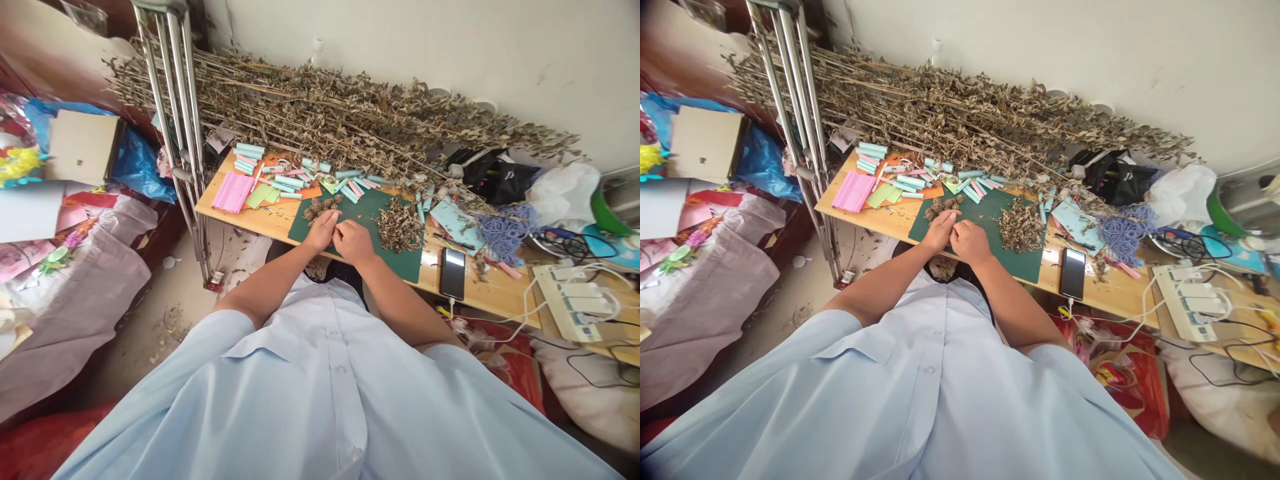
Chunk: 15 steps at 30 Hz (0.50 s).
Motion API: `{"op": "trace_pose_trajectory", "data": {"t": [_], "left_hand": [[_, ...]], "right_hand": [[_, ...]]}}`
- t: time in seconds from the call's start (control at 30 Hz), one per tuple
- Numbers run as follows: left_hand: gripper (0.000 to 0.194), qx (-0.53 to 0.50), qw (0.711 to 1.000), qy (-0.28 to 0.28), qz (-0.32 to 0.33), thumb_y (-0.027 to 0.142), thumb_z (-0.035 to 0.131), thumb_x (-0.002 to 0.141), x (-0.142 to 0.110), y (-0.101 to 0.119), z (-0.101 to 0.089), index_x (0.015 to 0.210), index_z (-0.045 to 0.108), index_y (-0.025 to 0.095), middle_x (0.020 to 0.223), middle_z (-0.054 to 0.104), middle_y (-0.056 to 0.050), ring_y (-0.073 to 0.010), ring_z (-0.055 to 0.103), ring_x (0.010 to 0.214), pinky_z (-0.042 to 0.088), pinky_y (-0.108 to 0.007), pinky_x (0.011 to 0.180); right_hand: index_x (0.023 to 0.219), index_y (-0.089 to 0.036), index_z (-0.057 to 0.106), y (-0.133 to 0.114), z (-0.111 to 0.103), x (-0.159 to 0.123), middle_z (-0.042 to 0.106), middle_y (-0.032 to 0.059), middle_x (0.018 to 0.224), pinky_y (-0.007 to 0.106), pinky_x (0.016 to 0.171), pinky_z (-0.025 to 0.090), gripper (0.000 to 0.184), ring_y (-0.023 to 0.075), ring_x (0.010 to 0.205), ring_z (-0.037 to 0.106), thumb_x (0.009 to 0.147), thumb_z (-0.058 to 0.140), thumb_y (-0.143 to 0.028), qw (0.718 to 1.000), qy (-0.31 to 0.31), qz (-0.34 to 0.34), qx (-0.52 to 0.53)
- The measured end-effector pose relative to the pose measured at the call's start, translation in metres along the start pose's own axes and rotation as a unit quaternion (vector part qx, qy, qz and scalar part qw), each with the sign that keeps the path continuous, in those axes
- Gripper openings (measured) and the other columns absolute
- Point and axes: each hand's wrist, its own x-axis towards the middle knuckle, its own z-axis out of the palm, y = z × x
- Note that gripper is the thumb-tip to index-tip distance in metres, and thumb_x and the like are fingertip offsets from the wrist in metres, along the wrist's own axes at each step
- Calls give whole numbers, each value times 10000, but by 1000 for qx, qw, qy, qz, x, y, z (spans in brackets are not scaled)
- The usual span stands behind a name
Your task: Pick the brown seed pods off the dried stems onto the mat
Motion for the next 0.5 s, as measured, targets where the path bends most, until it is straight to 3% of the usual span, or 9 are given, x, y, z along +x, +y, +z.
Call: {"op": "trace_pose_trajectory", "data": {"t": [0.17,0.23,0.3,0.37,0.43,0.5], "left_hand": [[379,-2,1000,-1,-11,519,528,984,1,-1,-1,1182,611,206,531,403,62,-97,356,396,276,-247,422],[411,-13,1000,-7,-23,549,535,973,1,-2,-2,1196,602,210,512,372,75,-92,338,381,267,-238,421],[445,-24,999,-9,-27,581,540,960,2,-2,-2,1209,592,216,495,353,85,-89,328,370,254,-228,419],[467,-32,999,-9,-27,597,537,955,2,-3,-2,1222,582,217,487,352,89,-87,325,364,242,-223,417],[473,-36,999,-12,-28,596,531,960,1,-2,-2,1230,574,211,490,342,92,-82,313,362,232,-222,419],[478,-38,999,-16,-31,600,517,968,1,-1,-1,1235,566,206,499,319,95,-75,292,364,219,-222,422]], "right_hand": [[757,-236,623,0,10,2,685,64,791,350,800,502,156,220,778,619,870,529,-288,989,38,81,116],[783,-238,621,1,16,2,672,38,719,350,724,523,168,210,693,620,868,523,-345,961,31,159,224],[823,-236,620,0,22,2,655,18,661,345,636,529,211,201,611,613,884,497,-396,913,19,237,330],[865,-229,628,0,25,1,660,18,658,346,607,535,254,202,594,618,907,479,-431,888,17,270,372],[892,-224,654,0,21,-1,692,43,738,355,676,554,273,215,688,652,931,484,-434,918,29,229,323],[931,-224,687,-1,14,-5,718,79,888,366,813,552,281,233,867,671,966,474,-404,966,36,131,220]]}}
